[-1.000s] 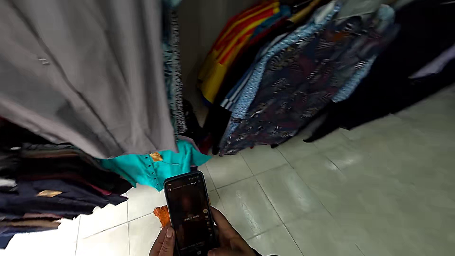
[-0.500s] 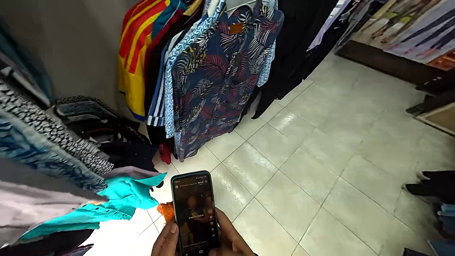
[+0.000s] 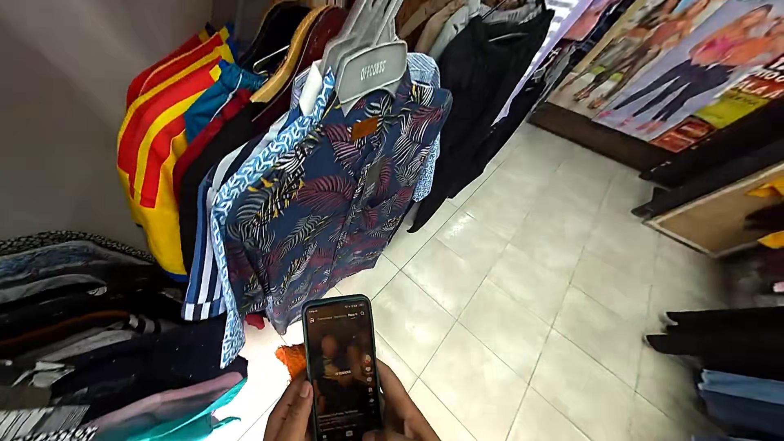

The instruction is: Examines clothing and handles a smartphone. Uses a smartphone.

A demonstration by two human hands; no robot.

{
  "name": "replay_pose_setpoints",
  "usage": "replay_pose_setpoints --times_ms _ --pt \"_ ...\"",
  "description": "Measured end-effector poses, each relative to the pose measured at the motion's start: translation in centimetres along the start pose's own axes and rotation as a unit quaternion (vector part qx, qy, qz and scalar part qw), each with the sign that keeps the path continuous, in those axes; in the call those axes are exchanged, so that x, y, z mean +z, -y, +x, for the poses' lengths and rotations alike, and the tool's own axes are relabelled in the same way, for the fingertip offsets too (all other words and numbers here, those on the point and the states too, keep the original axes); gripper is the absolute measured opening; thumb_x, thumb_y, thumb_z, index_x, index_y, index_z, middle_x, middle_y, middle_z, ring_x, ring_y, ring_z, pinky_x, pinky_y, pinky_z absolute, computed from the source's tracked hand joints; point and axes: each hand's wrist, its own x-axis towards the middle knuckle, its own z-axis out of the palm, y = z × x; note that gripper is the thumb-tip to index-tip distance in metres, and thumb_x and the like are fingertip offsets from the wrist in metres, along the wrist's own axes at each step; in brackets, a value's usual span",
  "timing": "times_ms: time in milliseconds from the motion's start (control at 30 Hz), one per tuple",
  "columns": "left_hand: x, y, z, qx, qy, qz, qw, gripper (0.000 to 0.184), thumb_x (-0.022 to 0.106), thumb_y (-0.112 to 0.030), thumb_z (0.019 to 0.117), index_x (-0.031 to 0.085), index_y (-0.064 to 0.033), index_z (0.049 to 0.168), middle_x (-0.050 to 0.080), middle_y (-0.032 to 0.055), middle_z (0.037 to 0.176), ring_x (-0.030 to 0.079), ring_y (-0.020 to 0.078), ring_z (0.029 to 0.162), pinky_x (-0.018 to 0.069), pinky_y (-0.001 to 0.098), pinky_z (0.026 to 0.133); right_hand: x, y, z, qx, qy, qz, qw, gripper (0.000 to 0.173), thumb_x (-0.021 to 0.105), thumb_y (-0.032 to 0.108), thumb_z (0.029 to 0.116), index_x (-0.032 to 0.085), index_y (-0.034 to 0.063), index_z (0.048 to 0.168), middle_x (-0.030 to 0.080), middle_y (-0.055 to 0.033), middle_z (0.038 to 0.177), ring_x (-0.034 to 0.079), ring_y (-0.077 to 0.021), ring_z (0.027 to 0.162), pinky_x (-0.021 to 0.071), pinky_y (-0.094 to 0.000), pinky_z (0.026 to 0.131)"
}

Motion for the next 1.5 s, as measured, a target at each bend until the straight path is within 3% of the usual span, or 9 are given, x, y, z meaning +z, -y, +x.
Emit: replay_pose_setpoints --times_ms 233,400,667,967,1200,1500 --pt "1.3 0.2 2.8 0.018 -0.006 -0.007 1.000 0.037 0.027 -0.006 0.1074 0.061 -0.0030 0.120 0.075 -0.0044 0.108 0.069 0.0052 0.106 0.0561 0.0309 0.099 -1.8 2.0 2.7 0.016 0.010 0.000 1.000 0.076 0.056 -0.005 0.0844 0.021 0.0094 0.150 0.066 -0.0022 0.132 0.070 -0.0235 0.113 0.0652 -0.0458 0.076" --pt "1.9 0.7 2.8 0.033 -0.055 0.001 0.998 0.036 0.027 -0.004 0.1060 0.061 -0.0005 0.119 0.073 -0.0040 0.109 0.068 0.0038 0.107 0.0551 0.0292 0.100 -2.7 2.1 3.4 0.031 0.044 0.013 0.998 0.075 0.055 -0.005 0.0840 0.022 0.0111 0.149 0.066 -0.0009 0.132 0.071 -0.0226 0.112 0.0655 -0.0450 0.076" --pt "4.1 2.7 -1.0 0.107 -0.186 -0.058 0.975 0.036 0.027 -0.008 0.1058 0.062 -0.0031 0.114 0.075 -0.0027 0.104 0.070 0.0056 0.101 0.0573 0.0296 0.096 -4.4 3.4 4.0 0.105 0.203 0.003 0.974 0.076 0.061 0.000 0.0876 0.022 0.0141 0.151 0.065 -0.0026 0.134 0.070 -0.0255 0.114 0.0656 -0.0471 0.077" --pt "8.9 5.1 -4.9 0.217 -0.292 -0.099 0.926 0.036 0.026 -0.007 0.1055 0.061 -0.0021 0.115 0.075 -0.0042 0.102 0.071 0.0048 0.098 0.0582 0.0287 0.094 -5.5 6.3 3.4 0.149 0.334 -0.045 0.930 0.076 0.057 -0.004 0.0854 0.021 0.0140 0.150 0.065 -0.0008 0.134 0.070 -0.0230 0.113 0.0655 -0.0455 0.076" --pt "10.6 6.9 -7.0 0.266 -0.319 -0.112 0.903 0.036 0.025 -0.008 0.1056 0.060 -0.0017 0.117 0.075 -0.0037 0.100 0.071 0.0055 0.096 0.0588 0.0297 0.093 -5.9 6.7 2.4 0.162 0.375 -0.073 0.910 0.078 0.054 -0.009 0.0817 0.017 0.0106 0.147 0.067 -0.0009 0.131 0.072 -0.0231 0.109 0.0657 -0.0451 0.074" --pt "11.8 7.2 -7.3 0.293 -0.332 -0.097 0.891 0.037 0.024 -0.007 0.1046 0.060 -0.0031 0.115 0.075 -0.0041 0.098 0.072 0.0051 0.095 0.0592 0.0289 0.091 -6.6 6.9 2.8 0.161 0.412 -0.043 0.896 0.076 0.052 -0.010 0.0822 0.021 0.0159 0.147 0.068 -0.0012 0.130 0.072 -0.0235 0.110 0.0656 -0.0459 0.075"
